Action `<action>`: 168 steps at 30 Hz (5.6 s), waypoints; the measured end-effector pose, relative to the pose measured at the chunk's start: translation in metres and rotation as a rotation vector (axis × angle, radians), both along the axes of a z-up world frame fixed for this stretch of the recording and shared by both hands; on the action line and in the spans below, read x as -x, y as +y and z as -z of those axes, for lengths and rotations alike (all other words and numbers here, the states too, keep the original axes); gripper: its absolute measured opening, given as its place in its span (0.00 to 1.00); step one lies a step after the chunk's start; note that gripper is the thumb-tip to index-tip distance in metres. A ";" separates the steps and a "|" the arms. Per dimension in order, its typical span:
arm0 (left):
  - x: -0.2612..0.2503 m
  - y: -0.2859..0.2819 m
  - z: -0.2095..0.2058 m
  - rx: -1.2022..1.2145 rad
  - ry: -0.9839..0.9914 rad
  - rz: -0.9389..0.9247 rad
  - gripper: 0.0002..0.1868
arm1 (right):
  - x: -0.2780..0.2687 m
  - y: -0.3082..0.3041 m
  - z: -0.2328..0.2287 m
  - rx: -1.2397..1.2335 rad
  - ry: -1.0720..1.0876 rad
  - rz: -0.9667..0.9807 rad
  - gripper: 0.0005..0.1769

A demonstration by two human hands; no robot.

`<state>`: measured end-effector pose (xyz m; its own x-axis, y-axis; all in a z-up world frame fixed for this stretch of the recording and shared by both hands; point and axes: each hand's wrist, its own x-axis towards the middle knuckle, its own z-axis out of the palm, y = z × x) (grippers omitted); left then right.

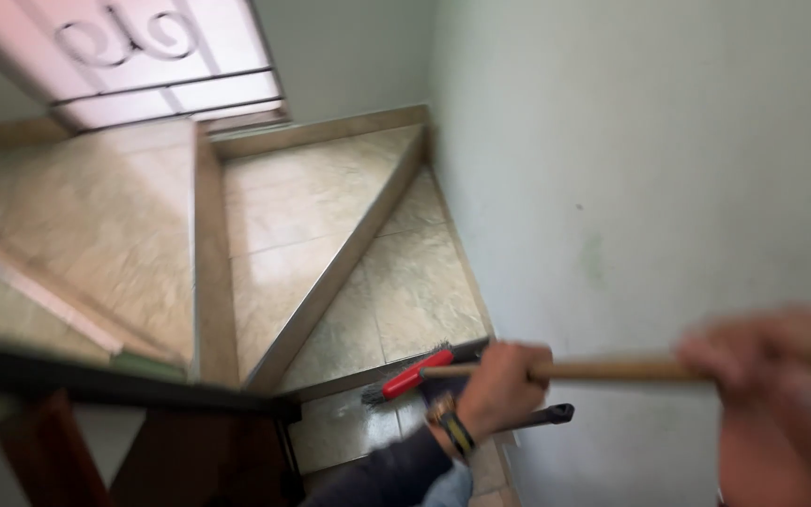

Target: Sweeping debris from a tiled staircase using a broom and a dustpan while moving down the steps.

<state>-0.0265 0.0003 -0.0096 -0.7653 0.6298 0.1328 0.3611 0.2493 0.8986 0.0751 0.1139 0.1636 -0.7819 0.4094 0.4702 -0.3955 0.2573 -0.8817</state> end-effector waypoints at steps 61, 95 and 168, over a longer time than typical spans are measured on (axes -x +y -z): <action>-0.144 -0.178 0.106 -0.268 -0.294 -0.533 0.15 | -0.232 -0.003 0.310 0.230 -1.011 0.452 0.17; -0.162 -0.187 0.123 -0.275 -0.261 -0.607 0.17 | -0.303 0.001 0.393 0.654 -1.058 0.583 0.20; -0.160 -0.196 0.141 -0.272 -0.318 -0.420 0.16 | -0.276 -0.027 0.383 -0.025 -1.386 0.506 0.16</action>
<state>0.1331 -0.1962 -0.1504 -0.9704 0.2397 -0.0295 -0.0161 0.0577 0.9982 0.3515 0.0868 -0.2192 -0.3825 0.7730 -0.5062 0.8757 0.1284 -0.4655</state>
